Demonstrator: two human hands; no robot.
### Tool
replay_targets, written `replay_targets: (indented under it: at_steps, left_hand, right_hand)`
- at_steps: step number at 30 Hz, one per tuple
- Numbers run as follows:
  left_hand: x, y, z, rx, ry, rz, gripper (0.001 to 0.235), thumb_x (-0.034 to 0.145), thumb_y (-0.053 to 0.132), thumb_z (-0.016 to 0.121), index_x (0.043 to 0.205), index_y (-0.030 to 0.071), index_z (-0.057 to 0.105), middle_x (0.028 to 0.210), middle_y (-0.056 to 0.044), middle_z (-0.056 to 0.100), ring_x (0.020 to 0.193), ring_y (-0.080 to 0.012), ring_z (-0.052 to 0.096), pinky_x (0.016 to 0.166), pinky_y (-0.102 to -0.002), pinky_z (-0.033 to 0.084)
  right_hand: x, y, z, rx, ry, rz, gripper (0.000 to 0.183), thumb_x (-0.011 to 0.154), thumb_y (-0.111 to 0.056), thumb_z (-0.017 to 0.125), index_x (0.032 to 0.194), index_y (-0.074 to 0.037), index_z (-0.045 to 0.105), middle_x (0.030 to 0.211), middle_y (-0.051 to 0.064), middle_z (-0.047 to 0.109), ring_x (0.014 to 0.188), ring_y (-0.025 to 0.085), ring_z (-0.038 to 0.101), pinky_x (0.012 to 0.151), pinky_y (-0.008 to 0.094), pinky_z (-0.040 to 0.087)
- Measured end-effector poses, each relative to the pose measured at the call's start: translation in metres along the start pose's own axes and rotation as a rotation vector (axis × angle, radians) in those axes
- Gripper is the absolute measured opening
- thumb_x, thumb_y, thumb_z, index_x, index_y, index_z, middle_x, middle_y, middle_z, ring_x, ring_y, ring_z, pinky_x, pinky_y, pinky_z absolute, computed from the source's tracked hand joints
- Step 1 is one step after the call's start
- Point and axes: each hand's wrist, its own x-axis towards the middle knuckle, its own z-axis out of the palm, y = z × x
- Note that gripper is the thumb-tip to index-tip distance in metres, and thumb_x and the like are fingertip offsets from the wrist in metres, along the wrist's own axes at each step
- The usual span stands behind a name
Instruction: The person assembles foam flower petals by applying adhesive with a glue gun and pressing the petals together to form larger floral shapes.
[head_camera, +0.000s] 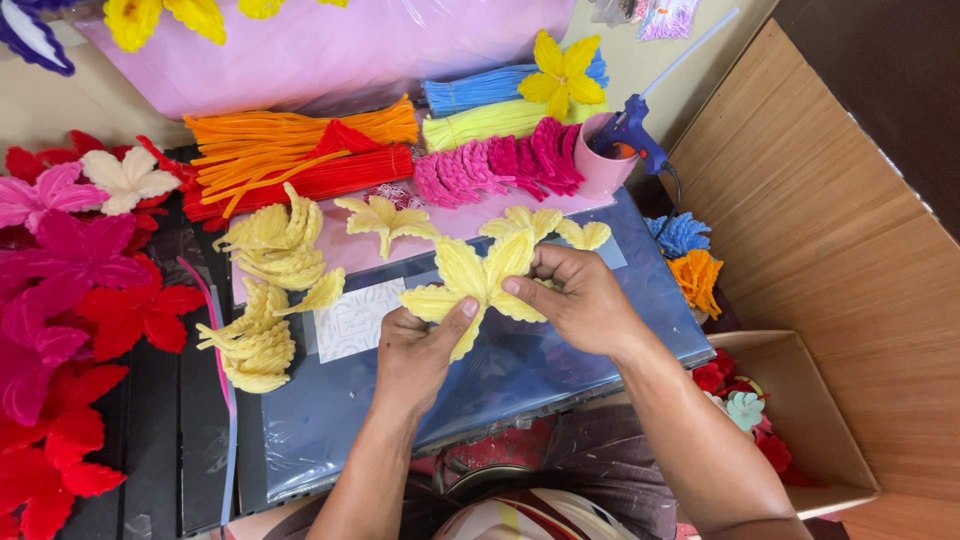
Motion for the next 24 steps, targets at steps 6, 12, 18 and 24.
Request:
replay_targets:
  at_steps: [6,12,18,24]
  left_hand:
    - [-0.004,0.029,0.008,-0.002,-0.057,-0.010,0.013,0.090,0.012,0.082,0.093,0.001,0.076,0.068,-0.010,0.071,0.065,-0.0079,0.062,0.060,-0.025,0.058]
    - [-0.005,0.019,0.001,-0.002,-0.100,-0.039,0.030,0.092,0.018,0.080,0.112,-0.004,0.075,0.078,-0.009,0.072,0.073,-0.0076,0.060,0.064,-0.027,0.057]
    - [-0.007,0.051,0.011,-0.027,-0.129,-0.045,0.052,0.092,0.021,0.078,0.133,-0.008,0.065,0.086,-0.014,0.074,0.078,-0.0092,0.060,0.070,-0.029,0.058]
    - [-0.008,0.054,0.011,-0.041,-0.125,-0.055,0.054,0.094,0.021,0.077,0.137,-0.007,0.062,0.092,-0.015,0.075,0.084,-0.0101,0.060,0.075,-0.030,0.058]
  right_hand:
    - [-0.001,0.004,-0.002,-0.001,-0.017,0.019,0.007,0.096,-0.005,0.072,0.094,0.002,0.074,0.076,0.008,0.073,0.068,0.009,0.056,0.064,0.024,0.052]
    - [-0.001,-0.002,-0.001,0.001,-0.033,0.018,0.006,0.095,-0.005,0.073,0.094,0.001,0.073,0.077,0.007,0.073,0.069,0.009,0.057,0.064,0.024,0.053]
    - [0.001,-0.004,0.002,0.005,-0.034,0.014,0.007,0.096,-0.004,0.072,0.095,0.002,0.074,0.077,0.009,0.073,0.068,0.009,0.058,0.063,0.025,0.053]
    - [0.002,-0.008,0.004,0.006,-0.034,0.009,0.009,0.097,-0.005,0.071,0.097,0.004,0.074,0.077,0.010,0.074,0.067,0.010,0.059,0.063,0.025,0.055]
